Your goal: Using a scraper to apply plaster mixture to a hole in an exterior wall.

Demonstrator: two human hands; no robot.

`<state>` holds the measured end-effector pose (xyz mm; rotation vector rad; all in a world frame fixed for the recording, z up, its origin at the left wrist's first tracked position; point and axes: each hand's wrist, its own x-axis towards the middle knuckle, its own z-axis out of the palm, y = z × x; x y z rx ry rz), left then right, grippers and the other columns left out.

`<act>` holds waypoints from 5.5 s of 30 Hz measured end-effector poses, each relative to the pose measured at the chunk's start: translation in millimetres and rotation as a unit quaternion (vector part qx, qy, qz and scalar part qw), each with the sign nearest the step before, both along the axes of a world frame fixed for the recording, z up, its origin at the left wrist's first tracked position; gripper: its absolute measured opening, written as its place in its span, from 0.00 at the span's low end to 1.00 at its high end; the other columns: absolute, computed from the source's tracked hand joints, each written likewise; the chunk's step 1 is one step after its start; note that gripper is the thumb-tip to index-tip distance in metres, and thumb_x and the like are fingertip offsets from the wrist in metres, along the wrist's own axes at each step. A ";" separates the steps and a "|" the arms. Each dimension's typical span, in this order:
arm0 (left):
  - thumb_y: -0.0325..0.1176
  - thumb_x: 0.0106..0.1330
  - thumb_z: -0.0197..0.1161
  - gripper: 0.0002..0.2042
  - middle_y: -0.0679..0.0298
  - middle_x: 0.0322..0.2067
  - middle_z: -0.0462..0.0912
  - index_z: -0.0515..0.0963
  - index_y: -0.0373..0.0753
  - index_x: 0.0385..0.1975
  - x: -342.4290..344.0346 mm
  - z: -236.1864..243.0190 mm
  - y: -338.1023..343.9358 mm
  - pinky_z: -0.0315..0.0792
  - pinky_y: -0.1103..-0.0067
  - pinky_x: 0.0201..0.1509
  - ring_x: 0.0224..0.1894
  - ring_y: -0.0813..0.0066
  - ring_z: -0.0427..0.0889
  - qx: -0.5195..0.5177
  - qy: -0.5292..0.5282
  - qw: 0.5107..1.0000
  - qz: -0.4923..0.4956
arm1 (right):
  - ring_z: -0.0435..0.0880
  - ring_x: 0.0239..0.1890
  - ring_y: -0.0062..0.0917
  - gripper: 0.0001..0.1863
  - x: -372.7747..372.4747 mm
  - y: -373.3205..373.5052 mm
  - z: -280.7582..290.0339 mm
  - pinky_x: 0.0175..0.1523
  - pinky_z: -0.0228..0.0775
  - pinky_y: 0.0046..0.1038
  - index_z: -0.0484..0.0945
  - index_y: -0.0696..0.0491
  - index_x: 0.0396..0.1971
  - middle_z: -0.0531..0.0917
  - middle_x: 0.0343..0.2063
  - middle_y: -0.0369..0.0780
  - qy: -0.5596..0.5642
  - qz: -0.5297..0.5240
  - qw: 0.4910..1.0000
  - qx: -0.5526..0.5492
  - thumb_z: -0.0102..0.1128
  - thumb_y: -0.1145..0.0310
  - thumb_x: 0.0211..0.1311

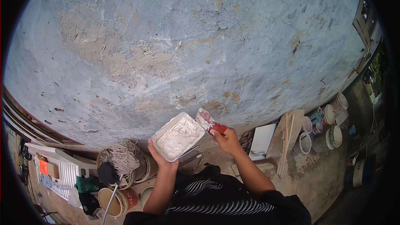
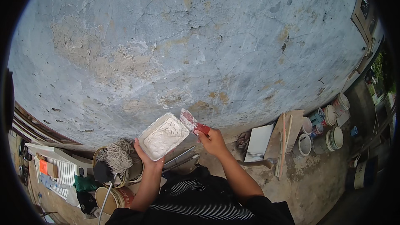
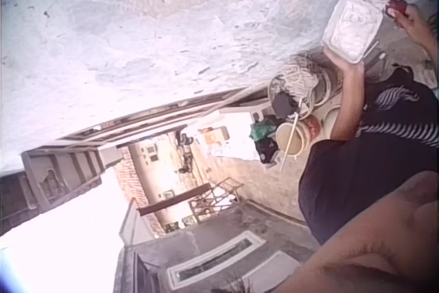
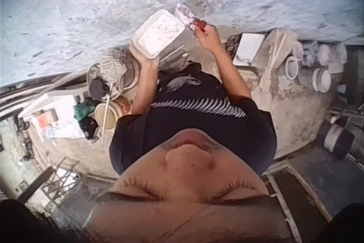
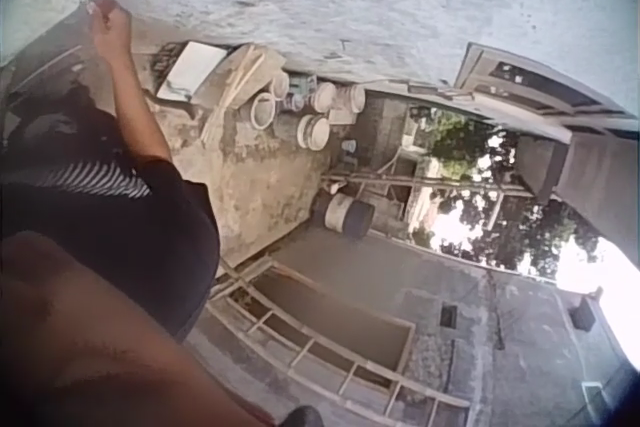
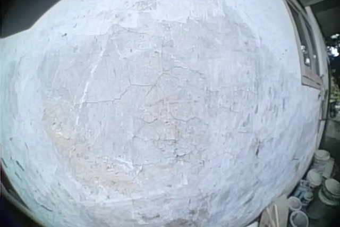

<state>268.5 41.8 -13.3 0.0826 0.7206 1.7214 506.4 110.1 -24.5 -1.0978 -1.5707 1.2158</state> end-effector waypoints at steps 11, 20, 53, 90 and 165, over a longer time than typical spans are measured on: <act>0.72 0.64 0.40 0.45 0.51 0.67 0.68 0.61 0.40 0.71 -18.5 -22.1 -1.7 0.73 0.36 0.51 0.63 0.39 0.73 0.015 -0.005 1.000 0.000 | 0.83 0.25 0.17 0.12 28.7 -0.4 28.7 0.30 0.73 0.22 0.83 0.58 0.41 0.84 0.25 0.35 0.117 -0.085 0.989 -0.008 0.61 0.63 0.72; 0.72 0.64 0.41 0.45 0.48 0.66 0.70 0.61 0.40 0.71 -32.8 -1.8 -8.1 0.75 0.35 0.47 0.63 0.38 0.74 0.067 -0.058 0.996 -0.030 | 0.84 0.25 0.21 0.11 18.8 -8.5 43.1 0.28 0.75 0.23 0.80 0.59 0.44 0.85 0.31 0.39 0.279 -0.048 0.956 -0.072 0.60 0.66 0.72; 0.65 0.68 0.46 0.40 0.49 0.59 0.77 0.69 0.30 0.63 -4.7 32.1 -17.4 0.71 0.64 0.64 0.59 0.54 0.78 0.020 0.090 0.993 -0.075 | 0.85 0.35 0.41 0.08 -5.4 44.5 124.1 0.40 0.76 0.36 0.81 0.53 0.40 0.85 0.32 0.44 -0.224 0.183 0.895 0.338 0.63 0.74 0.60; 0.63 0.71 0.44 0.37 0.51 0.60 0.76 0.67 0.33 0.64 3.5 -7.5 -3.6 0.71 0.64 0.65 0.61 0.55 0.77 -0.028 0.006 0.999 0.032 | 0.81 0.20 0.25 0.05 -27.8 -10.5 51.3 0.25 0.76 0.27 0.75 0.59 0.40 0.82 0.28 0.40 0.225 0.004 0.937 -0.268 0.54 0.74 0.70; 0.73 0.62 0.45 0.45 0.54 0.66 0.72 0.64 0.44 0.70 -120.9 -24.6 15.6 0.70 0.33 0.49 0.62 0.39 0.74 -0.035 0.006 0.985 -0.171 | 0.86 0.37 0.36 0.07 -114.2 56.6 83.5 0.46 0.83 0.39 0.72 0.59 0.34 0.82 0.32 0.47 0.437 -0.263 0.845 -0.161 0.50 0.70 0.67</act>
